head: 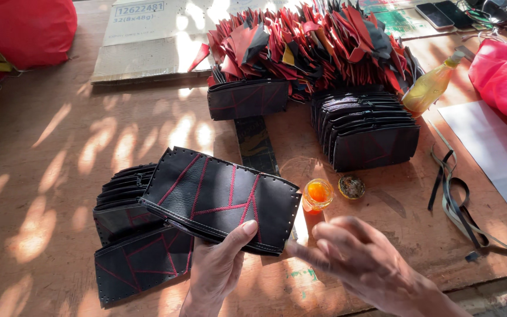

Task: The person applies a yellow-orange finish to the edges of black leather wallets with red stitching using their fingers. They handle each wallet one at a time, rubbing the finish along the edges and corners, then place the treated wallets into a stack on the table.

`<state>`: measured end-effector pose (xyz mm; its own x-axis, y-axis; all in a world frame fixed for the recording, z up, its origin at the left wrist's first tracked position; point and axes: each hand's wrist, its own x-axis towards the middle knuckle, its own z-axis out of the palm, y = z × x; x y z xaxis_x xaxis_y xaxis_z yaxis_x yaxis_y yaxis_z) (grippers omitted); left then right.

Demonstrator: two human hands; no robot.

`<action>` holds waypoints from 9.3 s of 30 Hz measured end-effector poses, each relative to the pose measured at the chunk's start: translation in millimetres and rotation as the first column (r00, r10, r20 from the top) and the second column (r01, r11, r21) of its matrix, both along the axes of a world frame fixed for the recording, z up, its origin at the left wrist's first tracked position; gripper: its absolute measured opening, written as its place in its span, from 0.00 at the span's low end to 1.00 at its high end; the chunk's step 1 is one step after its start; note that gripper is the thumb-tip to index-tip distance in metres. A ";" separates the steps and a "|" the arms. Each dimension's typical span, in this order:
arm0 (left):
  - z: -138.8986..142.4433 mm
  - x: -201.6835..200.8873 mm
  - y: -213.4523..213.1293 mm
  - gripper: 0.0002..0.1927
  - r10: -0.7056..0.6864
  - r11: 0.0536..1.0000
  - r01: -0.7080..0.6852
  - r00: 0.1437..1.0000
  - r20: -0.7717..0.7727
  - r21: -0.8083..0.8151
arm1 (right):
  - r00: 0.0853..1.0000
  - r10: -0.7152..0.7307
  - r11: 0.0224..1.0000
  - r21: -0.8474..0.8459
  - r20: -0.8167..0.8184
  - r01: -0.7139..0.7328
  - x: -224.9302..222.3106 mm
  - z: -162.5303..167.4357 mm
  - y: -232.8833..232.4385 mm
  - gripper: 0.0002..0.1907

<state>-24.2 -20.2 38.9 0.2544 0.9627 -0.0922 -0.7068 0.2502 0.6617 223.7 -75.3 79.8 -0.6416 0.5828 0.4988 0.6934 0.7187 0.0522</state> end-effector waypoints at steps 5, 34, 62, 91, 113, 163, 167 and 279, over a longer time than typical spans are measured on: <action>5.5 1.4 0.2 0.26 -0.017 0.999 0.017 0.999 -0.029 -0.029 | 0.984 -0.180 0.983 -0.045 -0.002 0.180 -4.1 1.1 0.5 0.41; 20.2 12.3 4.4 0.20 0.039 0.999 -0.039 0.999 0.036 -0.005 | 0.989 -0.078 0.996 -0.043 -0.127 0.073 -11.5 2.9 -4.6 0.39; 11.4 9.5 17.0 0.02 -0.297 0.945 0.116 0.697 0.652 0.307 | 0.947 -0.321 0.898 -0.313 0.007 0.308 44.3 -35.1 55.4 0.18; 1.8 23.9 23.9 0.11 -0.355 0.930 0.147 0.604 0.713 0.338 | 0.768 -0.037 0.675 -0.583 -0.639 -0.452 -10.5 -9.6 -5.0 0.38; -8.6 22.5 32.7 0.10 -0.347 0.925 0.104 0.623 0.701 0.366 | 0.798 0.014 0.720 -0.548 -0.602 -0.426 -20.3 -4.4 -6.2 0.37; 2.5 11.1 30.6 0.12 -0.304 0.934 0.073 0.677 0.671 0.349 | 0.896 0.153 0.951 -0.184 -0.416 -0.248 -31.5 -24.3 -18.5 0.28; 8.0 10.2 24.9 0.11 -0.301 0.938 0.080 0.671 0.678 0.337 | 0.890 0.070 0.963 -0.203 -0.450 -0.178 -31.1 -28.9 -23.4 0.31; 31.0 -55.9 9.7 0.15 0.312 0.843 0.139 0.659 -0.685 0.519 | 0.662 -0.495 0.868 -0.296 -0.563 0.398 13.7 42.1 -8.3 0.27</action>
